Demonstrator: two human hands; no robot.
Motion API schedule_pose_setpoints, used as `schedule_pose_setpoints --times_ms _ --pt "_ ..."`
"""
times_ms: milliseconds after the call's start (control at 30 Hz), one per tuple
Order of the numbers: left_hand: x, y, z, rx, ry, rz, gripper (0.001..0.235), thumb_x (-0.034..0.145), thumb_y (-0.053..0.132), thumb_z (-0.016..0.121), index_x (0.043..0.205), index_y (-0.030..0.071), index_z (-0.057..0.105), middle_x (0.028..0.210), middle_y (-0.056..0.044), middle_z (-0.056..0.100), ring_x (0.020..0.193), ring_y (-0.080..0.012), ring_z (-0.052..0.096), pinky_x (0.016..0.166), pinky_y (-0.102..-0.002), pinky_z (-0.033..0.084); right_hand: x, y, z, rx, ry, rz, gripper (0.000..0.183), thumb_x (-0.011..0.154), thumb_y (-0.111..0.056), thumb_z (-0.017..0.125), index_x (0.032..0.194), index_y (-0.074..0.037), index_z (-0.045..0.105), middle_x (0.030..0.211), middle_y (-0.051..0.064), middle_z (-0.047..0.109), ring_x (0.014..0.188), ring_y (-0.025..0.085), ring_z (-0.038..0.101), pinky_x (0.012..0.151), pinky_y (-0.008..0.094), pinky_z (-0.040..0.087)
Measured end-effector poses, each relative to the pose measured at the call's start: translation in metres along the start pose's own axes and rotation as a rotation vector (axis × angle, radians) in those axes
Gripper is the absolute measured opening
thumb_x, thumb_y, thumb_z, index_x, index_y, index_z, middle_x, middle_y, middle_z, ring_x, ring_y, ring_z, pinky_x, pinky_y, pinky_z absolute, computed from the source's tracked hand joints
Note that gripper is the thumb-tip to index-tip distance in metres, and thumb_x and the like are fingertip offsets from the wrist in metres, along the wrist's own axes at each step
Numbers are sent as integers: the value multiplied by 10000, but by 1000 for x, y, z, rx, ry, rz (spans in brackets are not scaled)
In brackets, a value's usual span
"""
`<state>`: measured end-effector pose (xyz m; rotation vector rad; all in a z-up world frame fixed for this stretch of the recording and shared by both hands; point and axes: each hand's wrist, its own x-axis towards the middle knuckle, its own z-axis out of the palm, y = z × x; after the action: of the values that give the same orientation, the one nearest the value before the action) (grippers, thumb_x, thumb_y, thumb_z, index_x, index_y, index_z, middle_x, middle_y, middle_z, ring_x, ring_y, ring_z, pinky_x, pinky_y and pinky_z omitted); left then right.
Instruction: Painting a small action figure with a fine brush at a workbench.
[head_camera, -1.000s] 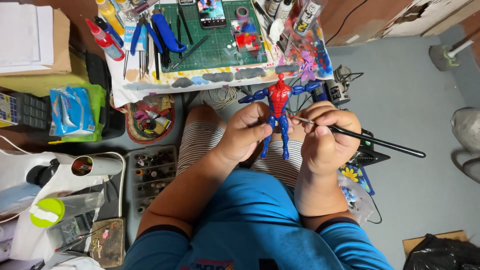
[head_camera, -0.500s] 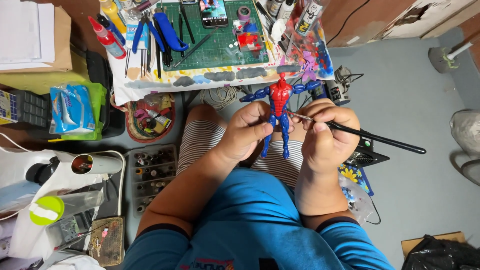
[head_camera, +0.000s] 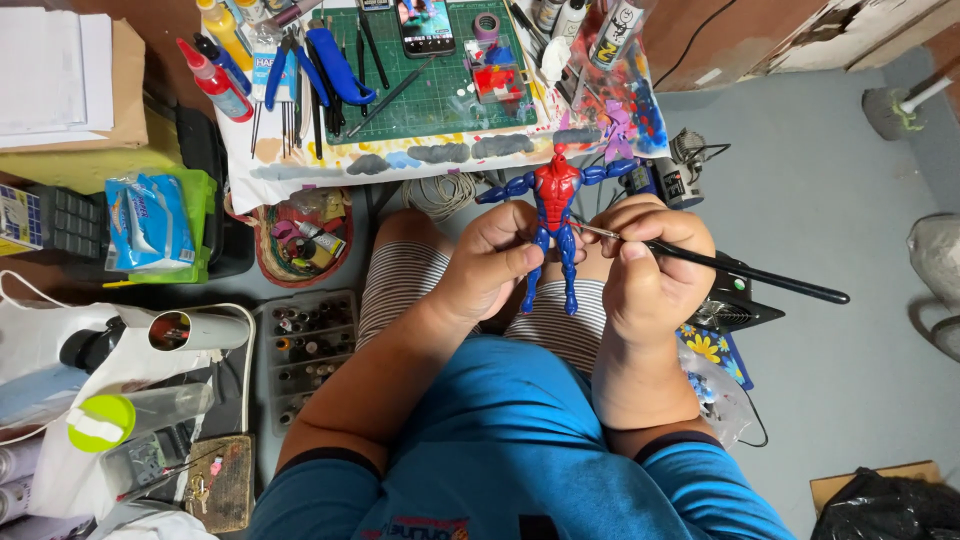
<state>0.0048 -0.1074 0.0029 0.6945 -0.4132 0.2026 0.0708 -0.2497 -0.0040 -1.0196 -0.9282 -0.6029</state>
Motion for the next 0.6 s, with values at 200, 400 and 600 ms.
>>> schedule_pose_setpoints --times_ms 200,400,600 --pt "-2 0 1 -8 -10 10 148 897 69 718 972 -19 625 807 -82 605 747 -99 552 668 -208 446 1 -3 2 -4 -8 5 105 921 41 607 870 84 525 623 240 548 635 284 539 542 474 568" --pt "2 2 3 -11 -14 27 167 905 112 733 971 0 628 818 -67 620 766 -87 555 683 -199 436 0 -1 2 -12 -11 -5 95 924 48 598 869 87 531 631 244 554 637 279 545 540 478 573" --pt "-3 -2 1 -46 -7 23 170 892 73 729 981 -32 630 831 -101 624 786 -130 599 732 -244 514 0 -1 1 -2 -5 2 82 923 55 588 877 86 527 630 243 547 636 275 535 547 479 574"
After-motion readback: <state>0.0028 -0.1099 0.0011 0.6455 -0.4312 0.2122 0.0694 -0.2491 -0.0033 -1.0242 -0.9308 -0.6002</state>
